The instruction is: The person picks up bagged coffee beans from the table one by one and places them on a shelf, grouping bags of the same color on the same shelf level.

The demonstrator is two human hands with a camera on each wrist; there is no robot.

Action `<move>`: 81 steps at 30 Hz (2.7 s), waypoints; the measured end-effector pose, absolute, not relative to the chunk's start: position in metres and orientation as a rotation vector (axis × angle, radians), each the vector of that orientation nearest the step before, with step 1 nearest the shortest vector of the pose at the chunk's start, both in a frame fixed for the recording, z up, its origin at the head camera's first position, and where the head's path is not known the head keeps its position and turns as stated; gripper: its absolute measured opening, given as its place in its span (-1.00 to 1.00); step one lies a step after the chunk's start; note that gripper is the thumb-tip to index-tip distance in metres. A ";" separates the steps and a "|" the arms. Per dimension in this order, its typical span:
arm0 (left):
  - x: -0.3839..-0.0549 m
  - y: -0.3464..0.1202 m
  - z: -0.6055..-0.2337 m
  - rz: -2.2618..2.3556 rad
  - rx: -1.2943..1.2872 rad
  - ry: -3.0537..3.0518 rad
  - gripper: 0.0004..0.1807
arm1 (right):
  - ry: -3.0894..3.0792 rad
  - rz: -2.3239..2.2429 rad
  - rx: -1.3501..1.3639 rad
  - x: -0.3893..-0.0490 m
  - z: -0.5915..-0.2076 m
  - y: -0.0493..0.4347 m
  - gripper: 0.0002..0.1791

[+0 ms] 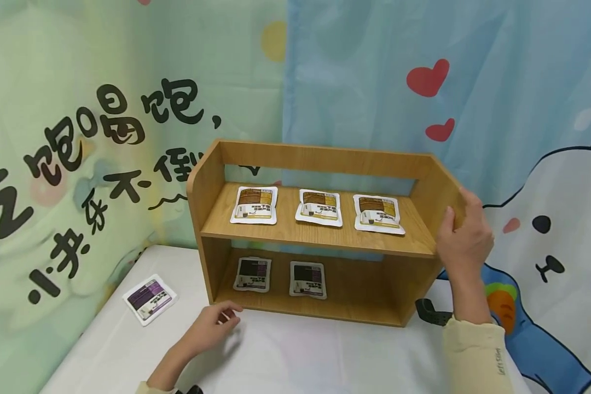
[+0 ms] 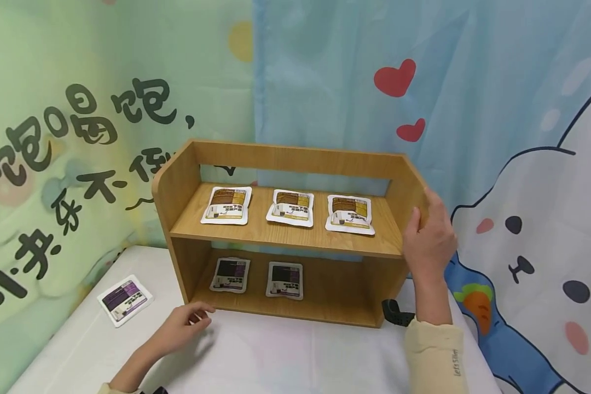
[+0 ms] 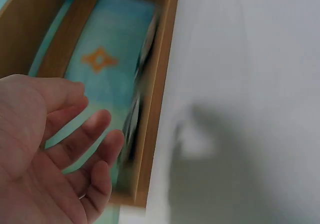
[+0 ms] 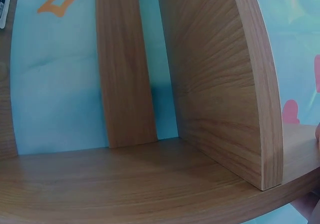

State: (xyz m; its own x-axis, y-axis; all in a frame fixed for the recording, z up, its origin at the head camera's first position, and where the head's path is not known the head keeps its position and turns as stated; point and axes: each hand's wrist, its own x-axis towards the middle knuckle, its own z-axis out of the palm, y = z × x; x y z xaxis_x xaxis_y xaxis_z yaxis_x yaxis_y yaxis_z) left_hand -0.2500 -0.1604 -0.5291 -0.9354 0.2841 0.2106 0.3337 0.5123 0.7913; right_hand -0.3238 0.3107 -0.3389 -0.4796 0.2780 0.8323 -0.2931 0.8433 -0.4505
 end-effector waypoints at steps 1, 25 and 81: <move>-0.248 -0.170 -0.529 -1.409 -0.512 -2.681 -0.82 | -1.957 0.669 0.015 -0.324 -0.338 0.311 -0.57; -0.241 -0.277 -0.536 -0.903 0.731 -2.585 -0.32 | -1.961 0.685 -0.008 -0.327 -0.340 0.309 -0.57; -0.228 -0.233 -0.543 -1.449 0.313 -2.278 -0.52 | -1.972 0.704 -0.010 -0.327 -0.340 0.310 -0.56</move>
State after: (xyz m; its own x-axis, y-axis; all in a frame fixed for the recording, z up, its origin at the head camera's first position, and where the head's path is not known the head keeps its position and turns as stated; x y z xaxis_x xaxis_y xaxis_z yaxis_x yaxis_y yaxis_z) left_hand -0.2278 -0.2326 -0.5432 -0.8862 -0.4037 0.2274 0.0348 0.4313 0.9015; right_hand -0.3266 0.3099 -0.3397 -0.4991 0.2976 0.8138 -0.2848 0.8306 -0.4785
